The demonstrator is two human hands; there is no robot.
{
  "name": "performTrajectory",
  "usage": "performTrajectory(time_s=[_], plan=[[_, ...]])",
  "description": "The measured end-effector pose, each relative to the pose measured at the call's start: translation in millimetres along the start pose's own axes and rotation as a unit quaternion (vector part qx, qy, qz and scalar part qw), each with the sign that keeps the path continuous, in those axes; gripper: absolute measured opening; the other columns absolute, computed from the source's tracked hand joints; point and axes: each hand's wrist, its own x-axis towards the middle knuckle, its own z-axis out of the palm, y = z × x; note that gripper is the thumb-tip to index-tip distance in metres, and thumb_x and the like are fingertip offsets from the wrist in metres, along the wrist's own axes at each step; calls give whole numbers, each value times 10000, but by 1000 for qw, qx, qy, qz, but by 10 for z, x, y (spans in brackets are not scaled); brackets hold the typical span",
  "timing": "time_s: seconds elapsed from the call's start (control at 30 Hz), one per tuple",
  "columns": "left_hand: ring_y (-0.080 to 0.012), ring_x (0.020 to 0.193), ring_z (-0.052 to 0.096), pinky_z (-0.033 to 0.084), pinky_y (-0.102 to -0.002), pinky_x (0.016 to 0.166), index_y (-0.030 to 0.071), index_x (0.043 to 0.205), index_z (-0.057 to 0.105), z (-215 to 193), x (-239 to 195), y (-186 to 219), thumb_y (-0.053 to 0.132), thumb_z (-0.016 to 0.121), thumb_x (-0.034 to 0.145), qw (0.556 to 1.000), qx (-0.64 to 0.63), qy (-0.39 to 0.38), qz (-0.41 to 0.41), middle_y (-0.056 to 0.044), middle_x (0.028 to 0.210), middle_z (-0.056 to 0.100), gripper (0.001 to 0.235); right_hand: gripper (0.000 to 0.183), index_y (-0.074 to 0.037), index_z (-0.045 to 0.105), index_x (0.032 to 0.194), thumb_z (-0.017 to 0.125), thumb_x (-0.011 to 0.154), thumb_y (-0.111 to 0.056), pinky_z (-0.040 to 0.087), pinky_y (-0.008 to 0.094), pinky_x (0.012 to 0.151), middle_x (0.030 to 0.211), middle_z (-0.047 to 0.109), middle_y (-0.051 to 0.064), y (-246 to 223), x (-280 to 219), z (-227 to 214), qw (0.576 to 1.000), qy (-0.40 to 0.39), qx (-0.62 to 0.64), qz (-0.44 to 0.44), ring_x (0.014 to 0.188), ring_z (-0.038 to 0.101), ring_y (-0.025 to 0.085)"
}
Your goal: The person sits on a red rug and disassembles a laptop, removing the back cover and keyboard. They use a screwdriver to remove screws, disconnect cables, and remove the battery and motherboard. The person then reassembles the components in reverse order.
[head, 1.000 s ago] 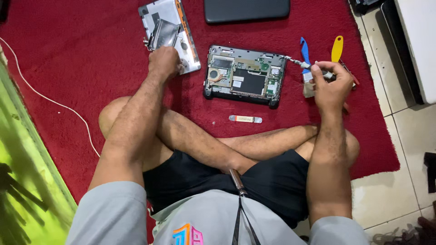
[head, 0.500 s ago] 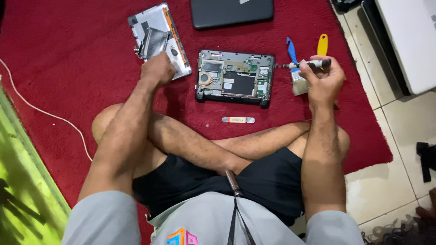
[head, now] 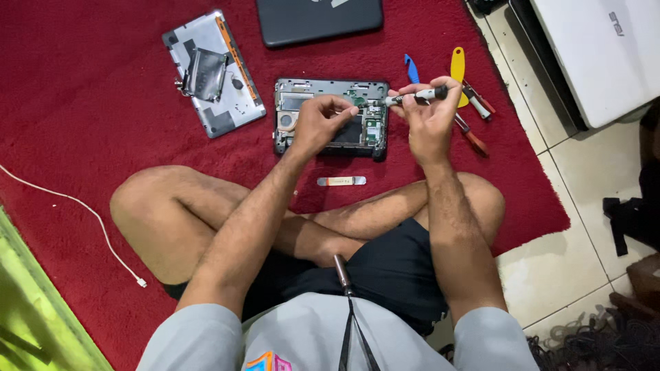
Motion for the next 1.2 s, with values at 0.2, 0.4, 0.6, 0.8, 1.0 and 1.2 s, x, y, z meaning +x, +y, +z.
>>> performTrajectory(time_s=[0.2,0.4,0.6,0.8,1.0,1.2], plan=[[-113,633,732,557,-193,378,72,996,809,15,-48,20,233,854,979,995,-92,14,-35,-80,790,797,168,418,-152,265,1308,612,1122,-10,735,384,901,1178,689,226,-74,65,-48,1000,13,21,17,1120,800,393],[-139,657,740,576,-199,386,36,1018,808,4,30,-195,182,863,975,997,-81,-4,-19,-89,781,762,161,420,-169,269,1304,603,1124,10,730,399,902,1166,689,212,-65,67,-54,999,11,17,25,1122,800,406],[-117,643,715,561,-177,388,12,1011,815,-13,31,-148,175,890,947,997,-76,-13,-25,-93,795,775,192,411,-169,276,1294,612,1122,-8,730,373,890,1172,692,203,-99,72,-53,999,14,18,38,1111,806,383],[-92,669,708,568,-157,414,13,1019,815,-32,25,-162,177,906,925,997,-71,-25,-24,-79,811,782,210,427,-163,279,1295,640,1119,-19,731,363,880,1164,700,213,-116,92,-100,998,1,27,56,1092,812,384],[-113,695,729,592,-173,413,17,1113,793,-21,-54,-90,216,845,983,992,-95,-58,-63,-96,880,800,244,416,-121,284,1272,654,1115,-14,728,372,888,1162,690,244,-220,114,-88,999,-40,1,24,1107,795,399],[-85,711,650,492,-212,426,120,1286,744,16,-79,129,539,536,1033,992,-30,-50,-109,-97,1253,809,532,354,-129,330,1235,640,1139,14,710,421,877,1181,672,256,-331,130,-163,998,-60,-7,8,1101,789,429]])
